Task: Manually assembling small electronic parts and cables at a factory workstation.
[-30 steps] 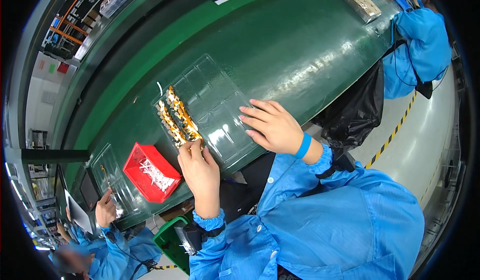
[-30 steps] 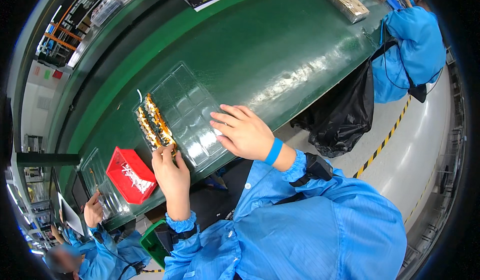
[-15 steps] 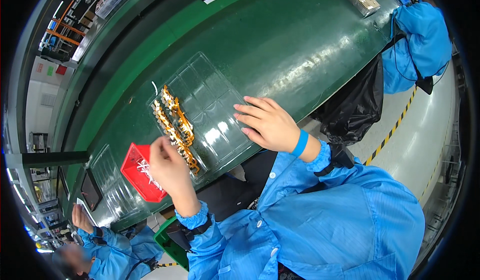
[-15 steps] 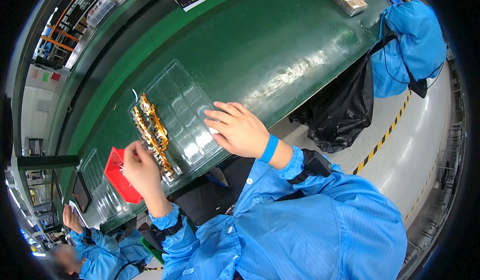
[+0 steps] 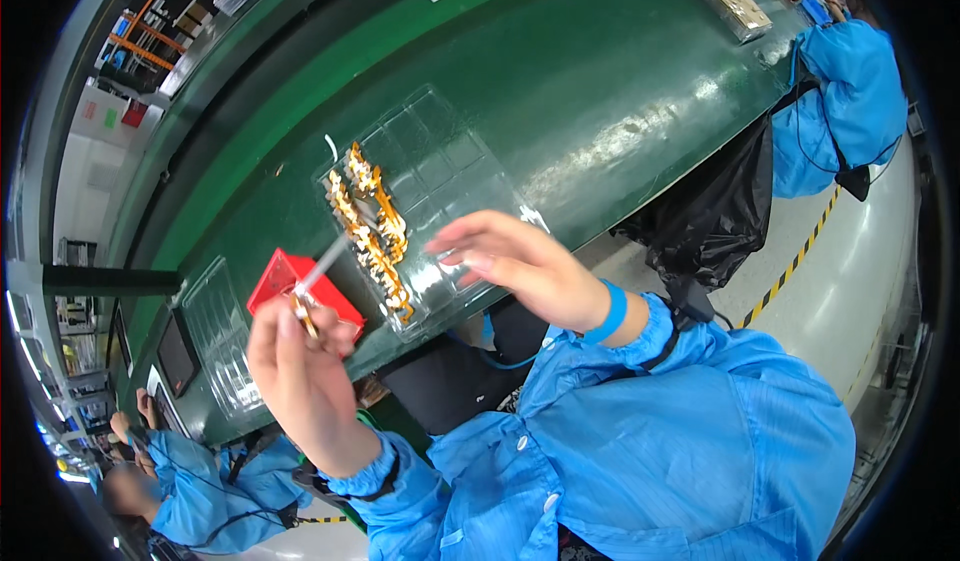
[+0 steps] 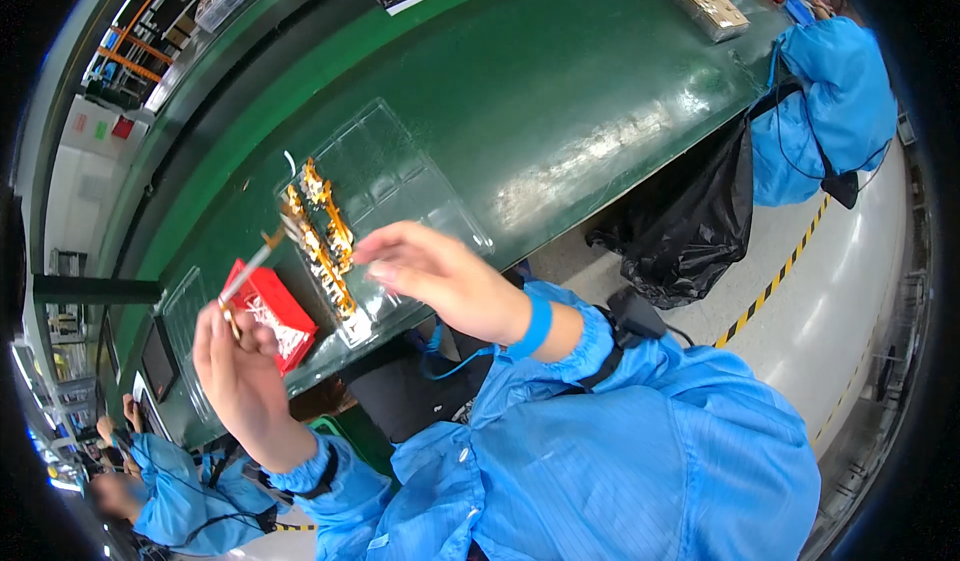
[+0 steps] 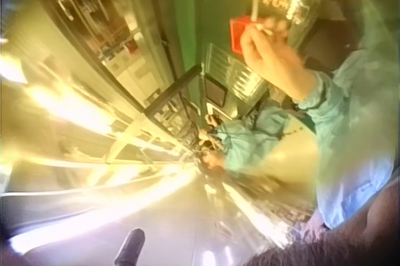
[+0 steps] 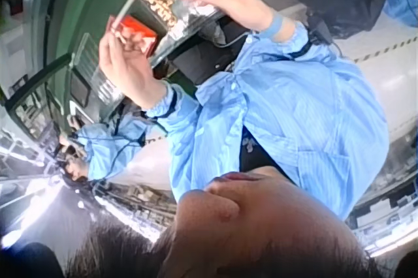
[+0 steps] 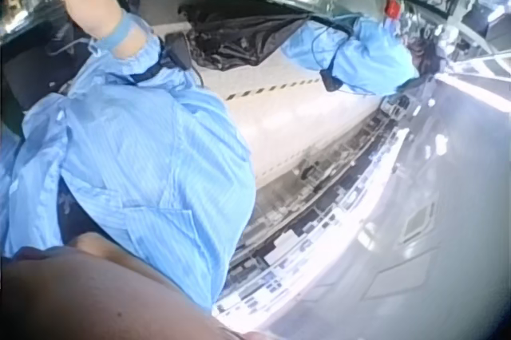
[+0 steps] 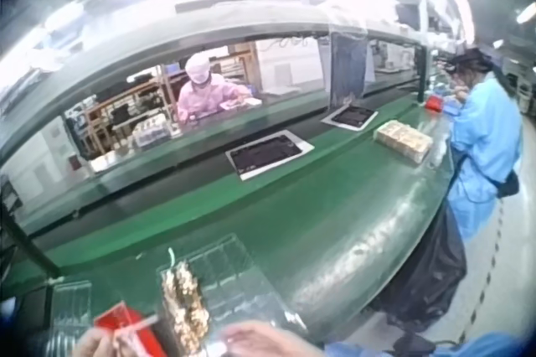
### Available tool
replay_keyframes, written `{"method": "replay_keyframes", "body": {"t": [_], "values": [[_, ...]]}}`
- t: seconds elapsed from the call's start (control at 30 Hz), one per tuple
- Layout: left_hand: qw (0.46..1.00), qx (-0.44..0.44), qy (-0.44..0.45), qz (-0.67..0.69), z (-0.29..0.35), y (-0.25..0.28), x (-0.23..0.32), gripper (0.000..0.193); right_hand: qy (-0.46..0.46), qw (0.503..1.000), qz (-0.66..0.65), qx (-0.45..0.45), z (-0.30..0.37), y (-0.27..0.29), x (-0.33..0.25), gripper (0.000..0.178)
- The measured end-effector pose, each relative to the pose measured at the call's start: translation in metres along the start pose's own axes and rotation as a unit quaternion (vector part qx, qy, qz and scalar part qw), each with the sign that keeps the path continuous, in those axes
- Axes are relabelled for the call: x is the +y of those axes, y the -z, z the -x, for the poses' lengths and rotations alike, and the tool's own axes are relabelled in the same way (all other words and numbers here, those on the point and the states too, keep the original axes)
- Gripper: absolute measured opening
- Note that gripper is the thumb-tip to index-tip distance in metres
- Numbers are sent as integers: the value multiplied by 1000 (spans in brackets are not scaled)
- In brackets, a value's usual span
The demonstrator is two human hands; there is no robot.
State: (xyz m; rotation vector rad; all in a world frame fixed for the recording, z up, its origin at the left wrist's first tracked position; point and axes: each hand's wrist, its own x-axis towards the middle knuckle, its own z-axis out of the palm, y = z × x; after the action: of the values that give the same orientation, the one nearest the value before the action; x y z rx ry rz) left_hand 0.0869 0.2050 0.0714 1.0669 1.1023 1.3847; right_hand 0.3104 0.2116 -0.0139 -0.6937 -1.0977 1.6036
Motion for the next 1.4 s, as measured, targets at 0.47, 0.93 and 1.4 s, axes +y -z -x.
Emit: {"method": "replay_keyframes", "body": {"t": [0.47, 0.93, 1.4], "values": [[941, 323, 76, 70, 208, 106, -30, 16, -382, 859, -232, -249, 25, -114, 67, 24], [765, 362, -51, -530, 246, 128, -41, 31, -167, 936, 121, -284, 33, -198, 84, 27], [908, 172, -12, -381, 213, 124, -35, 8, -269, 914, 97, -287, 35, -189, 84, 29]]}}
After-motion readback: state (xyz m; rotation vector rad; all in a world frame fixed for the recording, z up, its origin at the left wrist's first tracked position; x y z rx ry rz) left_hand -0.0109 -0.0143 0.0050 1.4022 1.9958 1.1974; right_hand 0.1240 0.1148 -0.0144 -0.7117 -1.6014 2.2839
